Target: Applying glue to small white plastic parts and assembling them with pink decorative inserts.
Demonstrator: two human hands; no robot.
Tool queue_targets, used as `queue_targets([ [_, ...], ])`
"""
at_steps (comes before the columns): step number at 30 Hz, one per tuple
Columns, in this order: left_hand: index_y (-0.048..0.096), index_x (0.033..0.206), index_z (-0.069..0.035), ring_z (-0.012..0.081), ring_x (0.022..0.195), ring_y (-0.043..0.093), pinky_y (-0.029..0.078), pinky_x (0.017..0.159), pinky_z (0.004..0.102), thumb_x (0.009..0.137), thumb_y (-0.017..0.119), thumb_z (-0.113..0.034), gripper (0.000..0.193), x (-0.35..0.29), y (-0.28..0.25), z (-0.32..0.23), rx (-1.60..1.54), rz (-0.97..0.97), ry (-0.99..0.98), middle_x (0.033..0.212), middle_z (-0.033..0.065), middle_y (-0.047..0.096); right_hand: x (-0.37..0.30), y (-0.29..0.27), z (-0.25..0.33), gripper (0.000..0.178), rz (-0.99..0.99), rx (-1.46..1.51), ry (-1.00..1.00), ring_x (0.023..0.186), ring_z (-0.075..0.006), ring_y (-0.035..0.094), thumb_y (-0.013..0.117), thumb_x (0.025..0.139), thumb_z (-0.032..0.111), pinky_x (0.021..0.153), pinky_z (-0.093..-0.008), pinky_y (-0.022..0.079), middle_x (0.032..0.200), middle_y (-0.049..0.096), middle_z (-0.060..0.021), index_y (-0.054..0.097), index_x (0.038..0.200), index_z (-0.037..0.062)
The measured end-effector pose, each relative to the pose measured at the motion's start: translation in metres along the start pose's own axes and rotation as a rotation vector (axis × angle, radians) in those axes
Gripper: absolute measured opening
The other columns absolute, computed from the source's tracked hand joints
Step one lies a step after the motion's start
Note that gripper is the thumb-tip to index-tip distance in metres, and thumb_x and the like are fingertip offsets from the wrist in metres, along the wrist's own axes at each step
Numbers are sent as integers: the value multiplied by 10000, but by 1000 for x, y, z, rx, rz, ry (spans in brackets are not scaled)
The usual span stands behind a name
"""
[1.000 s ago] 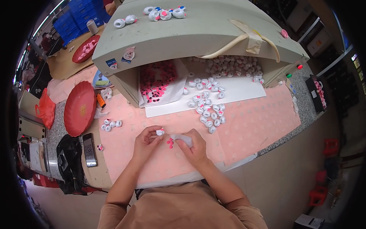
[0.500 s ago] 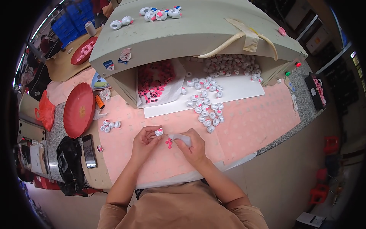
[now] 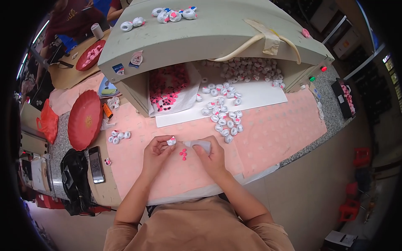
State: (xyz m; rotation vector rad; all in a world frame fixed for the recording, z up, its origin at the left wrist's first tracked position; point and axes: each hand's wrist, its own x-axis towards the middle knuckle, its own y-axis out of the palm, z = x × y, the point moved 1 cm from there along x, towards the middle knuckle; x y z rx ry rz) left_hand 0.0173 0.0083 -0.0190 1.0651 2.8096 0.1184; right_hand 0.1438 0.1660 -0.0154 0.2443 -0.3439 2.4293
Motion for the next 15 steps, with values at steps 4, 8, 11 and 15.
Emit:
queue_targets([
  [4,535,1214,-2,134,985,597,546,876,314,884,585,29,334,5,-12,-7,-201,-33,-11,1098,63,594,8,-11,-3,240,161,143,213,782,-147,586,692,824,83,695,-286,468,841,575,-67,516,980,34],
  [8,504,1304,-24,126,971,599,549,880,321,904,568,-2,405,7,-25,-21,-315,-150,-29,1087,54,591,25,-11,27,216,499,-164,5,815,-151,580,693,809,40,709,-290,471,893,581,-56,538,958,48],
  [11,502,1307,-26,126,961,601,550,880,321,906,571,-12,407,8,-28,-24,-356,-198,-24,1089,54,591,25,-3,32,181,681,-286,-107,853,-219,594,719,776,57,737,-309,481,915,607,-70,602,913,46],
  [15,497,1311,-24,126,960,601,548,889,329,905,579,-26,414,6,-29,-23,-375,-192,9,1076,60,599,21,2,23,210,708,-471,-256,889,-205,606,714,776,55,770,-306,492,937,626,-66,608,957,47],
])
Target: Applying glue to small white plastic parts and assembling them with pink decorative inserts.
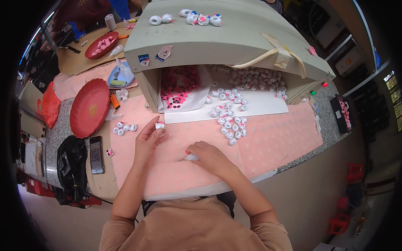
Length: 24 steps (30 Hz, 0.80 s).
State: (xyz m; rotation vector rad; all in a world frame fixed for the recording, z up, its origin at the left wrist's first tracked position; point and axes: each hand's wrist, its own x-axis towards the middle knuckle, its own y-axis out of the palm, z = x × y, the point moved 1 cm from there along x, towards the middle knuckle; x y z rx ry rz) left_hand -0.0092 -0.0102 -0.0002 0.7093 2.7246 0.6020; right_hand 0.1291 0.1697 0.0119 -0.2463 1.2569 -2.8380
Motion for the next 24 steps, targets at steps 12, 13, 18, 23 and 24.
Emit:
queue_targets([
  [12,592,1203,-7,152,993,624,538,867,272,853,632,33,355,-16,11,22,288,314,104,1120,95,615,-2,-6,17,86,-173,1336,536,822,-128,615,590,924,102,728,-274,508,952,649,-81,567,979,40],
  [13,592,1203,-7,152,993,624,538,867,272,853,632,33,355,-16,13,21,287,314,104,1120,95,615,-2,-5,17,86,-157,1402,567,821,-125,614,588,924,101,722,-269,507,954,649,-77,571,987,45],
  [18,592,1206,7,170,1011,616,526,900,295,848,622,55,363,-19,19,18,216,365,62,1141,98,604,-2,1,18,104,-158,1465,585,823,-120,614,596,920,102,717,-262,508,960,649,-67,581,1007,46],
  [23,595,1198,11,183,1031,609,533,906,313,847,620,59,355,-19,17,18,199,403,71,1164,110,594,-1,6,16,120,-191,1415,614,839,-123,620,606,912,89,737,-267,517,952,645,-61,583,1019,38],
  [24,598,1193,11,188,1041,605,535,909,320,847,620,60,351,-19,17,19,204,415,86,1177,115,589,-1,7,15,122,-203,1399,607,842,-127,622,610,909,85,742,-269,520,949,643,-61,582,1017,36],
])
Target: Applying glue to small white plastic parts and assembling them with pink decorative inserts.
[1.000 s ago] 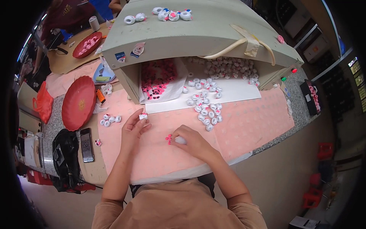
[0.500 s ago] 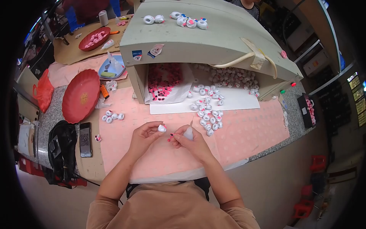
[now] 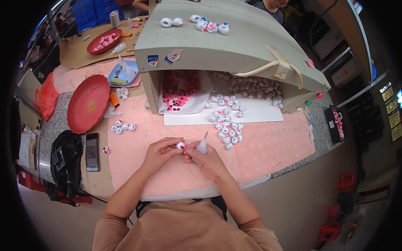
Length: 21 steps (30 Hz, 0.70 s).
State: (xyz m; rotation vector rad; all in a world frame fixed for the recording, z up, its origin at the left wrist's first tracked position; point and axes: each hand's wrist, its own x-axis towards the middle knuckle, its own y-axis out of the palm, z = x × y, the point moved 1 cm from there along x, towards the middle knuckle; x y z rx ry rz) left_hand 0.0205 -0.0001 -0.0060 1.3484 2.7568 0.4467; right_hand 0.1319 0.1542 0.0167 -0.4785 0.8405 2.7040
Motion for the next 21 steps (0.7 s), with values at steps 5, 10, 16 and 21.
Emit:
queue_targets([
  [5,608,1197,-17,174,1021,612,546,897,311,859,612,41,343,-1,0,1,22,-3,27,1170,102,586,1,-1,-4,120,3,-26,-32,842,-137,626,619,901,76,744,-271,524,945,640,-64,574,1004,35],
  [10,610,1194,-19,178,1026,609,545,907,315,865,605,38,334,0,0,3,34,10,36,1193,102,570,1,2,-3,123,-55,-67,-84,827,-142,629,630,888,57,721,-271,528,930,637,-82,535,964,35],
  [16,613,1188,-22,170,1027,605,545,902,310,866,604,40,328,-1,1,4,50,15,37,1194,96,566,5,2,-9,154,-82,-90,-149,793,-142,632,640,877,41,696,-265,533,892,634,-90,507,955,34],
  [21,613,1156,6,149,984,616,518,905,285,895,596,-2,262,0,4,1,-111,-72,-106,1175,74,585,5,9,-9,203,-112,-275,-283,778,-108,590,673,855,51,692,-240,506,886,599,-44,513,981,40],
])
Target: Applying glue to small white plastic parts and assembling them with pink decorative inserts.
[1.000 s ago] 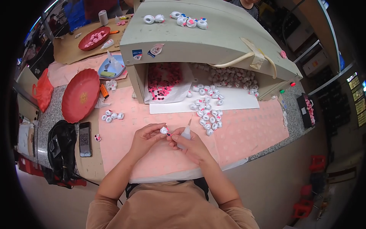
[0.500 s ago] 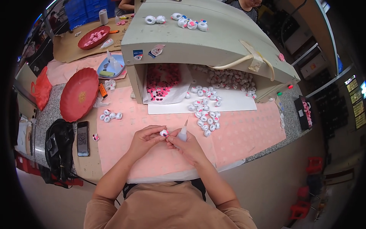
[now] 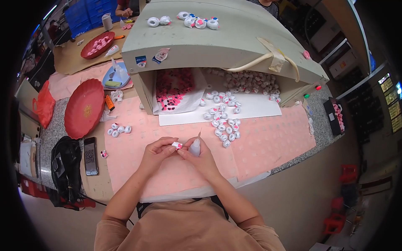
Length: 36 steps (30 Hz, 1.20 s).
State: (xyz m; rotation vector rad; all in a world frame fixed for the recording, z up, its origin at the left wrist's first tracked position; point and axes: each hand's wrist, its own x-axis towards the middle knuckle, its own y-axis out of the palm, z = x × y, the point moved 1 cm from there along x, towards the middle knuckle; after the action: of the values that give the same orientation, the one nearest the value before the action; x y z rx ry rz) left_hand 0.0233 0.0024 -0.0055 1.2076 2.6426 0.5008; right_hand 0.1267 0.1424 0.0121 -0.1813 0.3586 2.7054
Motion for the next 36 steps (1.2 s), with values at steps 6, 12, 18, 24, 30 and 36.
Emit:
queue_targets([
  [6,602,1169,6,137,957,619,516,849,276,913,581,-22,258,0,0,4,-161,19,-73,1047,82,654,7,1,-9,244,5,-79,-87,779,-78,550,711,827,56,690,-220,480,899,572,-1,574,1029,42],
  [12,598,1178,5,135,934,620,503,861,277,921,576,-38,261,-1,-7,8,-229,14,-118,1049,81,651,9,4,-18,243,12,66,-27,827,-85,586,706,831,54,718,-226,496,932,617,-27,587,1041,22],
  [18,605,1170,5,138,939,617,487,866,265,907,596,-41,268,1,-11,-6,-69,-47,-111,1043,80,647,12,-3,-12,238,10,128,36,823,-115,617,634,891,77,712,-245,513,967,650,-70,584,1114,7],
  [24,623,1160,-46,219,936,592,468,842,315,814,663,-34,349,-7,-58,-57,1076,-418,360,996,116,614,-15,-64,12,294,-93,-140,78,758,-97,591,573,931,128,667,-240,492,883,617,-47,555,1192,-5],
  [30,588,1183,-38,343,1128,522,424,971,396,827,639,-50,359,59,17,-28,941,-37,313,1206,187,551,-15,-78,-16,243,-93,-147,-242,881,-95,573,594,882,6,748,-241,473,1001,613,-73,444,1071,33],
  [36,632,1135,-59,316,1056,549,446,947,356,797,637,-52,339,135,54,31,1069,223,600,1120,142,575,-29,-95,-26,258,-165,-92,-249,944,-137,589,611,829,-44,852,-277,471,1011,627,-92,481,1040,29],
])
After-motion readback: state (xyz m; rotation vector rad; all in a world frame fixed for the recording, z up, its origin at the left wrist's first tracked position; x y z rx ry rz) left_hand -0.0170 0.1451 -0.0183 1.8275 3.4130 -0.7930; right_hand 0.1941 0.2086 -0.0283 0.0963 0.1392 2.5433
